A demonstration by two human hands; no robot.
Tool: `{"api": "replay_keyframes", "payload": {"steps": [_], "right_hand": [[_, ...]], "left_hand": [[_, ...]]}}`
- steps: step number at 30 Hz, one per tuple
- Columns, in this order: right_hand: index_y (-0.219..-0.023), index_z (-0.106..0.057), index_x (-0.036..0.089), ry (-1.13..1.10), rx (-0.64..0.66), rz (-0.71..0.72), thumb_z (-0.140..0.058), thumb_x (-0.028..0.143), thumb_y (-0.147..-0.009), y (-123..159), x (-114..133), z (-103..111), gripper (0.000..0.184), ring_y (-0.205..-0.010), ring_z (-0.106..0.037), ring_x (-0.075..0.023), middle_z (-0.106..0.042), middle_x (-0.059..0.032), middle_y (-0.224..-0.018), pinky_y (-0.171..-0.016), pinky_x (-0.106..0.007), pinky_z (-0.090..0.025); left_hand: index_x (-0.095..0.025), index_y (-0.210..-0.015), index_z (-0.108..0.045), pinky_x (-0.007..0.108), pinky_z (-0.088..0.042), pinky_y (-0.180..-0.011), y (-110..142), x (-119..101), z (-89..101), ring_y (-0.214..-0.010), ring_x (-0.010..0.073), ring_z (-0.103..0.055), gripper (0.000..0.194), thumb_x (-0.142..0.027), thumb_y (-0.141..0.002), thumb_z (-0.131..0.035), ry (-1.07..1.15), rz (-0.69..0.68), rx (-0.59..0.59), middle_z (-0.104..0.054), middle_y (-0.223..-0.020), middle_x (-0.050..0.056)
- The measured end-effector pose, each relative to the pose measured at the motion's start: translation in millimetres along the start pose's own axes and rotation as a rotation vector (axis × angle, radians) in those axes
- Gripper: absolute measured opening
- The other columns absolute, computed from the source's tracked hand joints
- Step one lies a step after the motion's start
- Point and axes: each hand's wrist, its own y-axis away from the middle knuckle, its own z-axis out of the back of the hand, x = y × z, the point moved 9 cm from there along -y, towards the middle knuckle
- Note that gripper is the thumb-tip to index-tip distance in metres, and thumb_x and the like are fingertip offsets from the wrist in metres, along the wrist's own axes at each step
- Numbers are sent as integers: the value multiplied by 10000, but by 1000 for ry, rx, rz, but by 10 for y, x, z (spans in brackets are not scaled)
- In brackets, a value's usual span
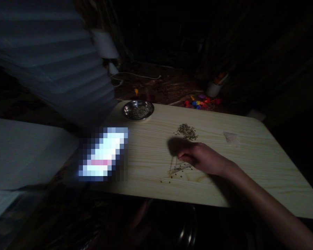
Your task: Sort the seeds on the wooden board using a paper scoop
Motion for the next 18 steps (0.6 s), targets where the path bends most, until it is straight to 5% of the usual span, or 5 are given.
{"api": "replay_keyframes", "payload": {"steps": [18], "right_hand": [[-887, -636, 214, 135, -227, -84, -462, 238, -886, 11, -121, 78, 176, -820, -579, -174, -618, -35, -887, -719, -307, -413]], "left_hand": [[-235, -1212, -536, 484, -416, -974, -68, 39, 22, -1157, 251, -518, 356, -369, -882, -544, 4, -30, -21, -508, -1329, 73]]}}
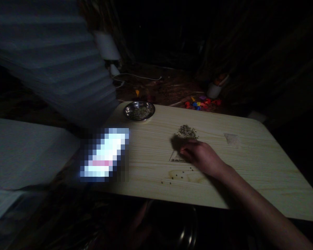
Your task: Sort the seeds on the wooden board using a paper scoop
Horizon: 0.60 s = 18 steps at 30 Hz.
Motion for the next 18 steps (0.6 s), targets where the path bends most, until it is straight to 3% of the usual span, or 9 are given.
{"api": "replay_keyframes", "payload": {"steps": [7, 13, 18], "right_hand": [[-885, -647, 203, -11, -86, -90, -476, 233, -864, 99, -220, 127, 175, -782, -578, -184, -633, -52, -870, -693, -320, -421], [-849, -633, 189, -63, -123, -174, -482, 243, -876, 402, -377, 202, 162, -733, -579, -170, -621, -57, -821, -667, -301, -433], [-881, -641, 193, -90, -107, -220, -486, 242, -875, 628, -414, 202, 163, -733, -590, -172, -629, -60, -836, -665, -310, -442]], "left_hand": [[-240, -1223, -532, 499, -405, -989, 25, 105, 27, -1173, 247, -514, 364, -366, -881, -547, -32, -2, -5, -503, -1345, 81], [-250, -1267, -521, 564, -187, -1117, 2, 494, 78, -1351, 291, -319, 454, -348, -833, -611, -104, 26, -66, -407, -1452, 84], [-330, -1219, -589, 517, -165, -1142, -10, 750, 92, -1372, 321, -252, 412, -270, -812, -568, -146, 63, -115, -457, -1416, -6]]}}
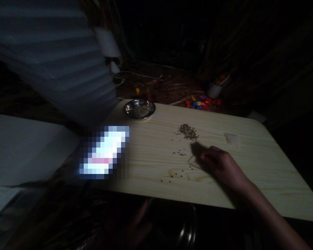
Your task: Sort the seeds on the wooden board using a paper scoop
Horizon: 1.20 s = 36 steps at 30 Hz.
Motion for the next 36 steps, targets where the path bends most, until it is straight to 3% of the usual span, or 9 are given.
{"api": "replay_keyframes", "payload": {"steps": [6, 9, 11, 16, 21, 29, 32, 36], "right_hand": [[-852, -636, 194, -31, -9, -38, -486, 236, -872, 141, -23, 8, 157, -733, -594, -171, -630, -56, -836, -665, -312, -444], [-854, -635, 195, -30, -14, -60, -483, 246, -878, 207, -36, 10, 163, -720, -595, -169, -629, -54, -824, -658, -314, -442], [-855, -637, 197, -27, -14, -76, -483, 260, -881, 247, -44, 7, 169, -706, -594, -165, -628, -51, -816, -648, -311, -439], [-850, -644, 198, -4, -22, -68, -475, 272, -881, 291, -10, 0, 187, -680, -586, -157, -621, -48, -789, -616, -300, -429], [-838, -635, 200, 8, -27, -60, -475, 259, -879, 230, 28, -19, 175, -684, -586, -160, -624, -46, -791, -618, -302, -424], [-859, -655, 196, 41, -59, -64, -476, 259, -869, 87, -19, -11, 190, -718, -592, -176, -631, -57, -816, -642, -310, -427], [-851, -661, 189, 39, -62, -60, -477, 255, -866, 56, 7, -23, 196, -705, -589, -172, -630, -58, -806, -637, -309, -429], [-868, -673, 190, 9, -45, -47, -487, 235, -856, 52, 96, -97, 192, -697, -591, -168, -633, -59, -805, -630, -311, -437]], "left_hand": [[-340, -1209, -600, 555, -85, -1132, 1, 16, 63, -1369, 336, -241, 438, -241, -783, -572, -108, -37, -84, -515, -1367, -7], [-340, -1219, -593, 549, -127, -1124, 1, 21, 72, -1362, 339, -259, 442, -262, -784, -577, -141, -59, -92, -501, -1375, -17], [-343, -1187, -615, 538, -164, -1120, -13, 51, 16, -1362, 321, -270, 397, -267, -805, -536, -158, -62, -33, -476, -1389, -44], [-335, -1126, -655, 575, -76, -1123, -57, 206, -82, -1397, 314, -132, 372, -235, -814, -477, -266, 5, 78, -429, -1406, -106], [-340, -1266, -549, 531, -202, -1125, -67, 198, -138, -1383, 306, -199, 439, -256, -848, -447, -215, -33, 143, -346, -1453, -82], [-364, -1339, -452, 566, -170, -1124, -49, 186, -14, -1375, 321, -223, 521, -273, -830, -509, -237, -39, 21, -400, -1443, -36], [-354, -1311, -495, 604, -141, -1113, -46, 245, 19, -1373, 355, -199, 504, -266, -816, -519, -270, -19, -13, -396, -1445, -22], [-356, -1300, -507, 578, -144, -1119, -66, 249, 26, -1374, 336, -212, 505, -282, -802, -541, -283, -70, -25, -406, -1441, -26]]}}
